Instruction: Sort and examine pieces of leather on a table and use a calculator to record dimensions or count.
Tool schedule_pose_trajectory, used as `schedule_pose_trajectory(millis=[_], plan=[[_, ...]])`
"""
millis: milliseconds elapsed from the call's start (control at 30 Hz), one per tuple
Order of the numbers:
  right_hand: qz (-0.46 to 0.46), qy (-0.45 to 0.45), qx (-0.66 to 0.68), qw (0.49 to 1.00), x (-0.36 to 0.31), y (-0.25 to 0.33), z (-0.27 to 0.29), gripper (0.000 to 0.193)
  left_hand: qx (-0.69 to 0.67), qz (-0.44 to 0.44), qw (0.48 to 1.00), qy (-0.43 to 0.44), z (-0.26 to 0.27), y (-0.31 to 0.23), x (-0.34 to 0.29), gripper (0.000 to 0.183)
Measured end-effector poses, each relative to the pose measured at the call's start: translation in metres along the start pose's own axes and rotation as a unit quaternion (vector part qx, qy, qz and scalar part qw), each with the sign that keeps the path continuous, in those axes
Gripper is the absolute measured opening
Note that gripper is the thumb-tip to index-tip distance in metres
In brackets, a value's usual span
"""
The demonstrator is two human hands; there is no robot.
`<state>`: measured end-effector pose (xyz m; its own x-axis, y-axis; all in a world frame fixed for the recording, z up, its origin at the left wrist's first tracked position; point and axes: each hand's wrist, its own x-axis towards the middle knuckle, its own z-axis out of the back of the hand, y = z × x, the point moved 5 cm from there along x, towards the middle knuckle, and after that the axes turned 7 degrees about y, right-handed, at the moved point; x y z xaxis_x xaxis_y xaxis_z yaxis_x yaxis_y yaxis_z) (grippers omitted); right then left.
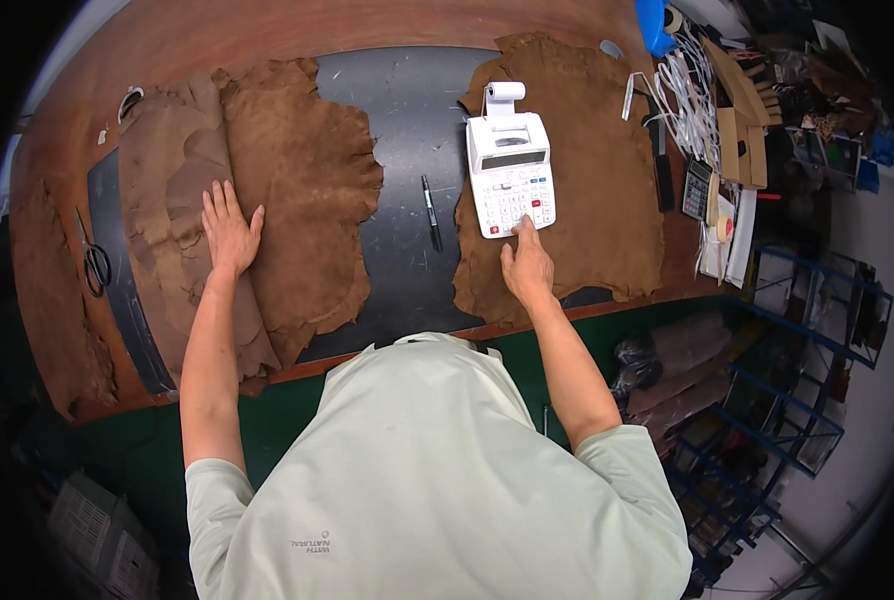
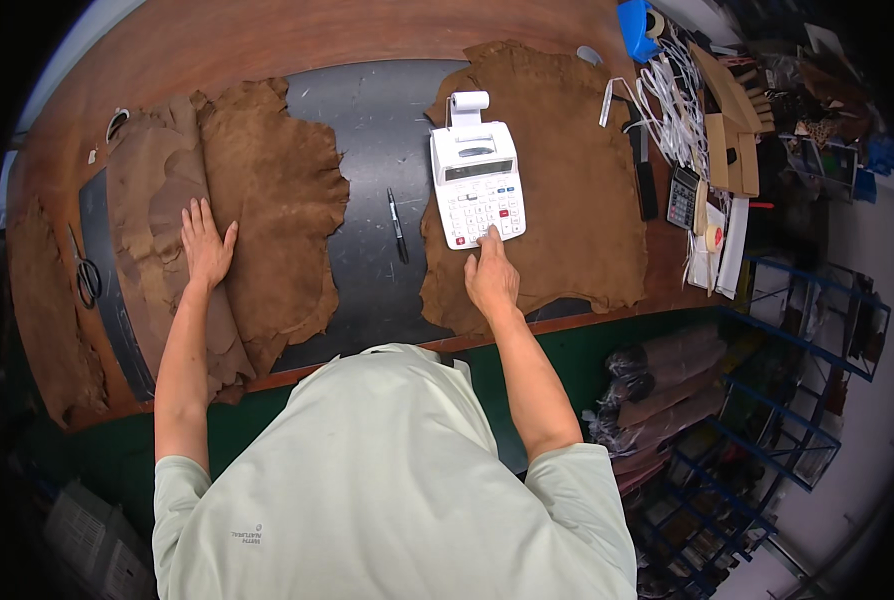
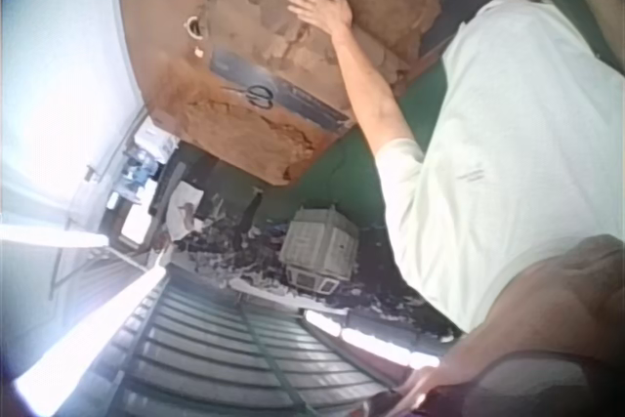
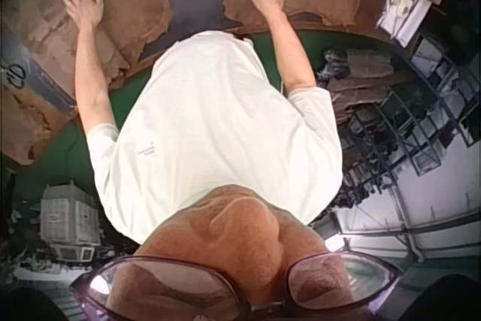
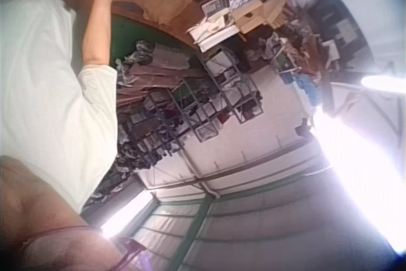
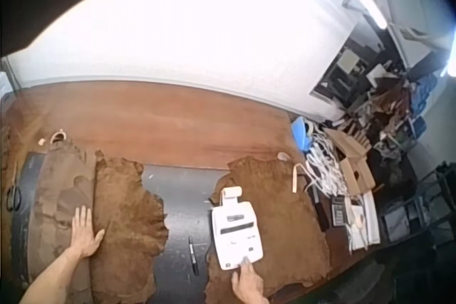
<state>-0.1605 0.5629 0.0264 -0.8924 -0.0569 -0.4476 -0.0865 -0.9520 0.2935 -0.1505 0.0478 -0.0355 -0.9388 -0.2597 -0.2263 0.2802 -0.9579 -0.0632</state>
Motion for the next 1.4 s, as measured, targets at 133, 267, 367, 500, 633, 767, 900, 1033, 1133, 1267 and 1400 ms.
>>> schedule_pose_trajectory(millis=[133,267,367,500,633,767,900,1033,1133,1267,1400], plan=[[0.000,0.014,0.011,1.000,0.007,0.017,0.007,0.038,0.006,0.006,1.000,0.011,-0.001,-0.001,0.001,0.081],[-0.004,0.018,0.007,1.000,0.009,0.015,0.002,0.038,0.005,0.008,1.000,0.015,-0.001,-0.001,0.003,0.082],[0.005,-0.005,0.018,1.000,0.010,0.004,0.003,0.038,0.005,0.007,1.000,0.008,0.002,0.002,0.000,0.081],[-0.047,-0.010,0.037,0.998,0.013,-0.023,0.004,0.038,-0.009,0.045,0.999,0.017,0.013,-0.015,-0.007,0.077],[-0.025,-0.055,0.054,0.997,0.007,-0.025,0.009,0.037,-0.106,-0.122,0.982,-0.095,0.043,-0.104,-0.024,0.059],[0.001,-0.050,0.121,0.991,-0.017,0.001,0.005,0.035,-0.117,-0.187,0.972,-0.078,0.036,-0.172,-0.047,0.038],[0.058,-0.025,0.118,0.991,-0.042,0.013,-0.025,0.035,-0.106,-0.194,0.973,-0.070,0.033,-0.206,-0.039,0.034],[0.021,0.059,0.170,0.983,-0.062,0.023,-0.038,0.033,-0.045,-0.211,0.974,-0.074,0.009,-0.208,-0.028,0.021],[-0.002,0.070,0.191,0.979,-0.068,0.018,-0.045,0.032,-0.161,-0.169,0.968,-0.090,0.008,-0.206,-0.020,0.009],[0.017,0.081,0.221,0.972,-0.067,0.012,-0.056,0.029,-0.346,-0.061,0.932,-0.087,0.044,-0.163,-0.020,0.015],[0.041,0.104,0.234,0.966,-0.060,0.014,-0.065,0.024,-0.576,0.060,0.800,-0.158,0.049,-0.019,-0.023,0.024]])
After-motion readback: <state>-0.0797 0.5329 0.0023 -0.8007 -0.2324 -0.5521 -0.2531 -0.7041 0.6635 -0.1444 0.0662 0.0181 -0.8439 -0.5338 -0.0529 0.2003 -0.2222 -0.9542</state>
